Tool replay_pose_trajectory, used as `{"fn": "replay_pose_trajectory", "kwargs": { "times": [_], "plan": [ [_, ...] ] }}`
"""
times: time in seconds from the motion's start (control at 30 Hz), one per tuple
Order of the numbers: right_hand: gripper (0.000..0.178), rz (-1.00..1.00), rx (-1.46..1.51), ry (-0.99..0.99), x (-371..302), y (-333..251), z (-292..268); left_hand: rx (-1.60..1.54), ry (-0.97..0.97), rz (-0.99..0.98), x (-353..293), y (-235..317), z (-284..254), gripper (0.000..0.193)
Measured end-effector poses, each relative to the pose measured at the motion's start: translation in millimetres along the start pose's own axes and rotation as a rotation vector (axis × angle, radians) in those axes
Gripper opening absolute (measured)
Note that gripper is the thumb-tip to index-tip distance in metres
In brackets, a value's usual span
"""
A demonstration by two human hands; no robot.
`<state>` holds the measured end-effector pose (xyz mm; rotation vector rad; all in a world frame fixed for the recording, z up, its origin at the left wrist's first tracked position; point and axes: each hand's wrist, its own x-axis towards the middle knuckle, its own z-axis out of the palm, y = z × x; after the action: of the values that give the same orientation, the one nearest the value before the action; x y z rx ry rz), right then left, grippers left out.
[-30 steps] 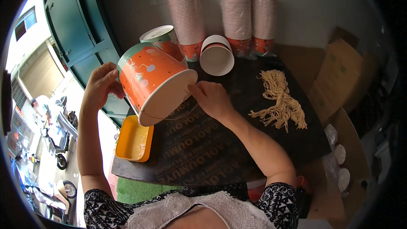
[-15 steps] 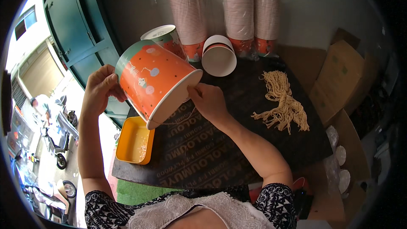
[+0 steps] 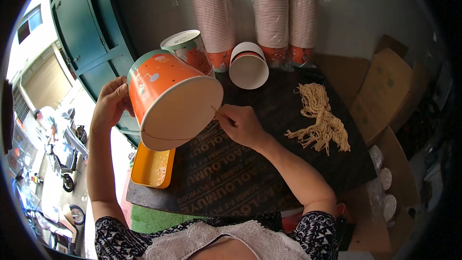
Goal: Attaching string handles to paper buckets by threading them through pre-punched holes and tying knots.
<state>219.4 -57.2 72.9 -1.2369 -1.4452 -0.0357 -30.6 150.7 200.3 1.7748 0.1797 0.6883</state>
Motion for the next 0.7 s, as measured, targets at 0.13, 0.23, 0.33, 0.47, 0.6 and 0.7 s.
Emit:
{"fn": "replay_pose_trajectory", "kwargs": {
  "times": [0.13,0.23,0.33,0.47,0.6,0.7],
  "plan": [
    [0.011,-0.098,-0.117,-0.036,-1.4,6.6,-7.4,0.001,0.011,-0.003,-1.3,3.0,1.0,0.028],
    [0.039,-0.004,-0.197,0.063,-0.1,-8.7,-9.7,0.039,0.047,-0.006,-5.4,6.8,3.6,0.027],
    [0.041,-0.08,-0.192,0.302,0.9,-11.0,-15.8,0.102,0.086,-0.006,-3.8,11.7,15.2,0.026],
    [0.016,-0.065,-0.002,0.235,-2.5,-49.1,-5.5,0.165,0.115,-0.024,-5.4,14.0,21.9,0.025],
    [0.017,-0.138,0.183,0.079,-1.8,-70.1,3.4,0.21,0.131,-0.024,-4.7,15.4,31.7,0.023],
    [0.02,-0.121,0.323,-0.01,-0.7,-79.8,8.0,0.214,0.115,-0.014,-5.3,14.7,40.1,0.023]
  ]
}}
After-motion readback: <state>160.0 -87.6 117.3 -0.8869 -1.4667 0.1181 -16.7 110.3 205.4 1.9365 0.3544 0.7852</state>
